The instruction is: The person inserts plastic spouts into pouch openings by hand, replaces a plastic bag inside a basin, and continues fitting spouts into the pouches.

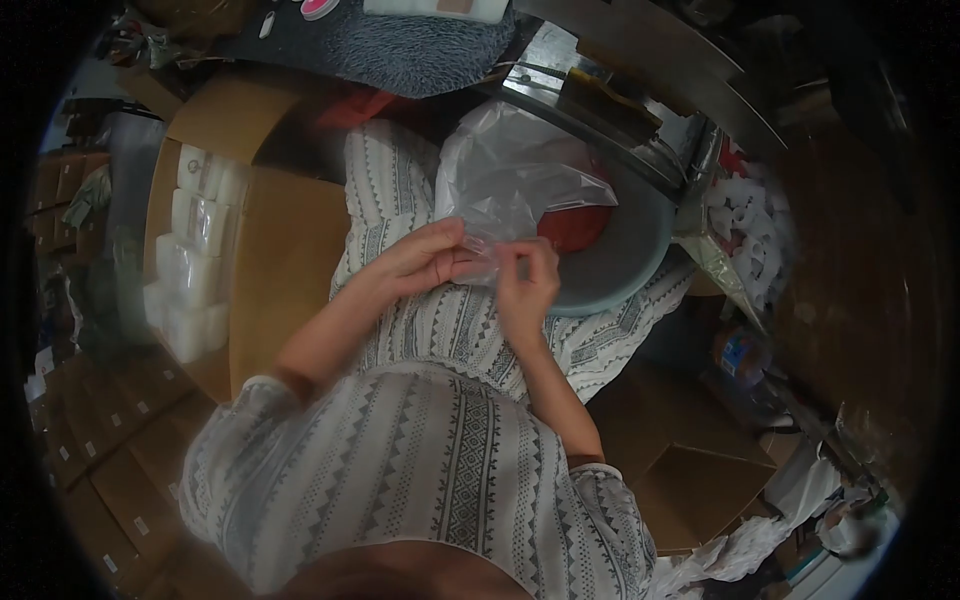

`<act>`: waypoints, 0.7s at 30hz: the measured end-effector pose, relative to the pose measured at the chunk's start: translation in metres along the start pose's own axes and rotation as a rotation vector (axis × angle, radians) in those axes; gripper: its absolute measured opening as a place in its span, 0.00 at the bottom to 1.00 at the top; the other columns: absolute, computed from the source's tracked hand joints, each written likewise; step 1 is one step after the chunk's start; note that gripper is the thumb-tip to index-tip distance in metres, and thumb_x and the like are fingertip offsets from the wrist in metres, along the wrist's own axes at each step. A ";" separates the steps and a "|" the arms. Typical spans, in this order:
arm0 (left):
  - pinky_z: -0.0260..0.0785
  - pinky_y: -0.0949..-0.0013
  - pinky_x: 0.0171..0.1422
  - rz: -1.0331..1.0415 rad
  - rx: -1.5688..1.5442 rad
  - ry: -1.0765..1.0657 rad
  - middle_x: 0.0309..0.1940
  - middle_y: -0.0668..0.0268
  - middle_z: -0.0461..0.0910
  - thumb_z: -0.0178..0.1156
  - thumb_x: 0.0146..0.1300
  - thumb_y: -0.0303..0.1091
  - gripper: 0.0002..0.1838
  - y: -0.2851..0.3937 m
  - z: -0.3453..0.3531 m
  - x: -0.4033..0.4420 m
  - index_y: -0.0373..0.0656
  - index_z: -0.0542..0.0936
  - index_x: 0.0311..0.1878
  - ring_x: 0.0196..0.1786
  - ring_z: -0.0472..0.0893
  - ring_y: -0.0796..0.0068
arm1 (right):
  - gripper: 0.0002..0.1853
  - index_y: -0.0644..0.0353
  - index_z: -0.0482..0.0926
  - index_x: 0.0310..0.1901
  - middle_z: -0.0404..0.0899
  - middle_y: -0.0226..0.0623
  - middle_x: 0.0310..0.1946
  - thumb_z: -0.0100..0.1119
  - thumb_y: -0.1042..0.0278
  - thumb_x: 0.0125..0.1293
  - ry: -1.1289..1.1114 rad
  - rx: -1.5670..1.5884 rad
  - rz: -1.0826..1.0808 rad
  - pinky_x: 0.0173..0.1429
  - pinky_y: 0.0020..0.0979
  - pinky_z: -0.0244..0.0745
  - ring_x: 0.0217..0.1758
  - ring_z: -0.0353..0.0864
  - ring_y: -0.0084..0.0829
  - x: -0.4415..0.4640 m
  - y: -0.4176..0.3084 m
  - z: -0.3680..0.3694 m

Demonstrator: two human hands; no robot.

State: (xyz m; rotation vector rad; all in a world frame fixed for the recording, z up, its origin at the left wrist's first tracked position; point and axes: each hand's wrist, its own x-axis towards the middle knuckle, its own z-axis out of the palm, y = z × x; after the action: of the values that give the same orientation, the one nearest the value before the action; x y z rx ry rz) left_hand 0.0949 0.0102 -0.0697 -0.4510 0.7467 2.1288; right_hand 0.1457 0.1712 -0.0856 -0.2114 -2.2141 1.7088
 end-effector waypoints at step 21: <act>0.69 0.74 0.36 0.254 0.998 0.169 0.29 0.69 0.76 0.49 0.72 0.45 0.16 0.099 0.006 0.028 0.40 0.75 0.43 0.30 0.76 0.79 | 0.23 0.63 0.66 0.61 0.66 0.50 0.62 0.52 0.61 0.68 -0.689 -0.344 -0.209 0.69 0.35 0.60 0.64 0.68 0.44 0.039 0.157 0.022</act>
State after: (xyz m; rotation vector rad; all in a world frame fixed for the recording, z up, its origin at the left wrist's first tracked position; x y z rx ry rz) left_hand -0.0011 -0.0186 -0.0449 0.0193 1.8840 1.6518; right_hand 0.0879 0.2054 -0.2348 0.6008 -2.8766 1.4064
